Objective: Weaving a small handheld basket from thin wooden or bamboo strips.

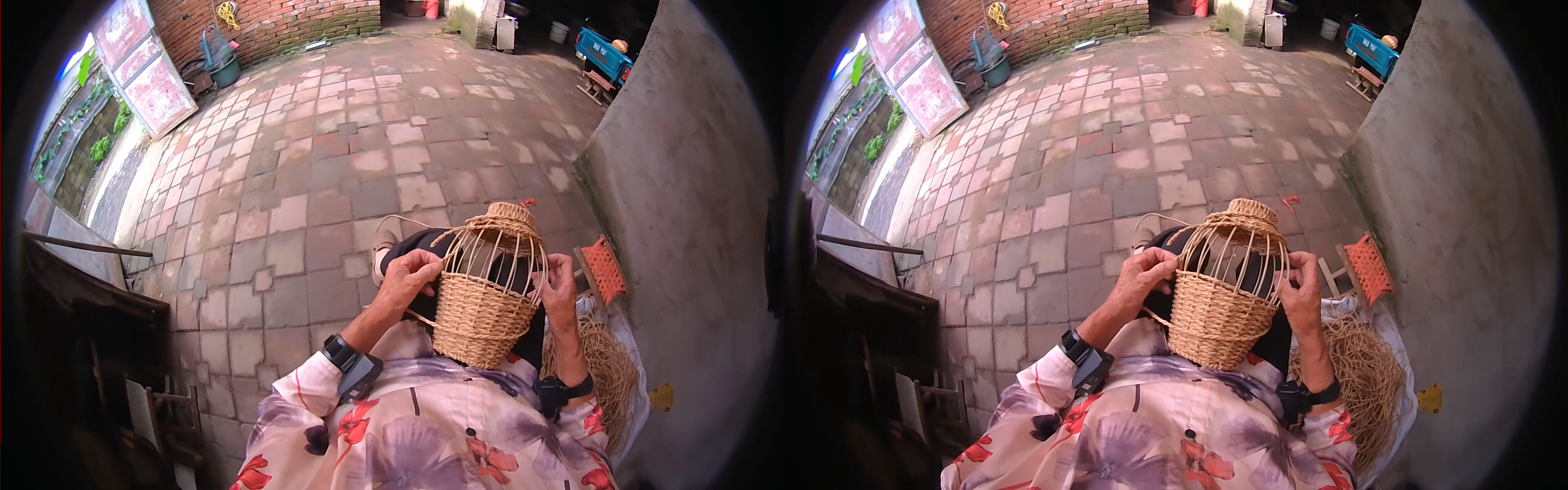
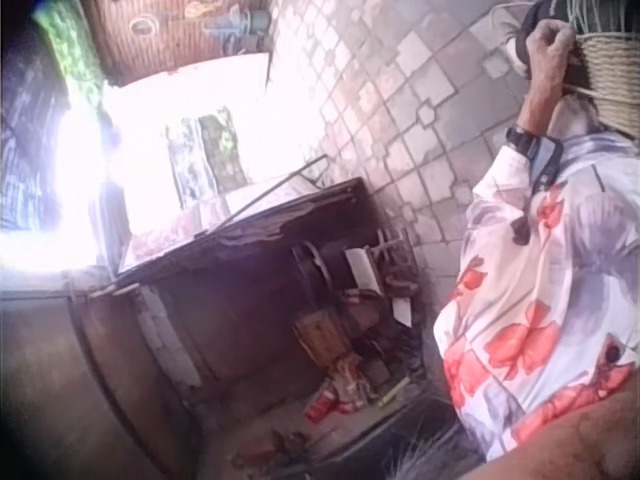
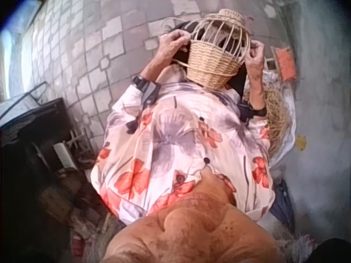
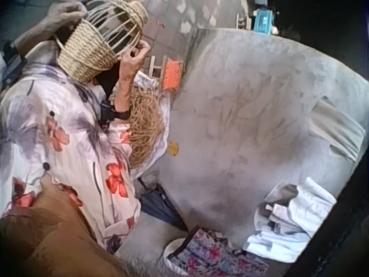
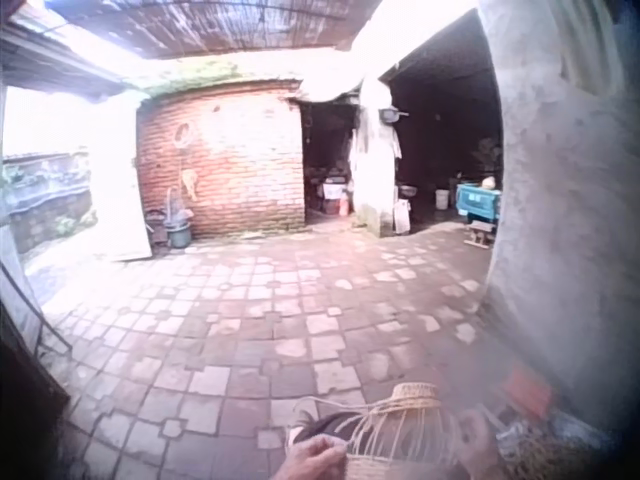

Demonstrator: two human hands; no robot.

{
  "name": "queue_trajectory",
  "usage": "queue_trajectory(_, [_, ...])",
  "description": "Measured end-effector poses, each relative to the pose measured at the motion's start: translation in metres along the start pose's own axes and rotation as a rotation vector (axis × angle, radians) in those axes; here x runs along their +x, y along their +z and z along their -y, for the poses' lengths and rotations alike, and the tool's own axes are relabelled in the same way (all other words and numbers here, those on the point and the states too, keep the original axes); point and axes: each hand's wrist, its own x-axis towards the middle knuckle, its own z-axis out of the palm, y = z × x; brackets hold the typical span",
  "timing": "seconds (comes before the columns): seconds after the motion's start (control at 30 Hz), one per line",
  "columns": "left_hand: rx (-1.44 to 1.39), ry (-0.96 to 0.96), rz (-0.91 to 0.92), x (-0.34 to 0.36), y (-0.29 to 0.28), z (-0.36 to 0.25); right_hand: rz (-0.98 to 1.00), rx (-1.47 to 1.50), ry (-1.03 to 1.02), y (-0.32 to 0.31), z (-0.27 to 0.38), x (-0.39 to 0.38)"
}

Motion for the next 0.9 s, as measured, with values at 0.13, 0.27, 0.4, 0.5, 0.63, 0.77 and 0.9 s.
queue_trajectory(0.13, [-0.006,0.084,0.105,0.01,0.004,-0.01,-0.011,-0.018,0.003,-0.005,-0.009,-0.001])
queue_trajectory(0.27, [0.064,0.132,0.182,0.025,0.009,-0.012,0.004,-0.062,-0.056,-0.005,-0.012,0.003])
queue_trajectory(0.4, [0.25,0.088,0.141,0.026,0.011,-0.019,0.005,-0.059,-0.051,-0.004,-0.01,0.002])
queue_trajectory(0.5, [-0.007,0.011,0.146,0.028,0.001,-0.012,-0.005,0.043,-0.015,-0.003,-0.011,0.004])
queue_trajectory(0.63, [-0.265,-0.092,0.123,0.02,-0.008,-0.002,-0.011,0.165,0.053,-0.002,-0.007,0.001])
queue_trajectory(0.77, [0.24,0.051,0.054,0.018,-0.006,0.014,-0.012,0.183,0.056,-0.002,-0.005,0.007])
queue_trajectory(0.9, [0.478,0.161,0.053,0.023,-0.007,0.016,-0.024,0.179,0.044,0.002,-0.004,0.013])
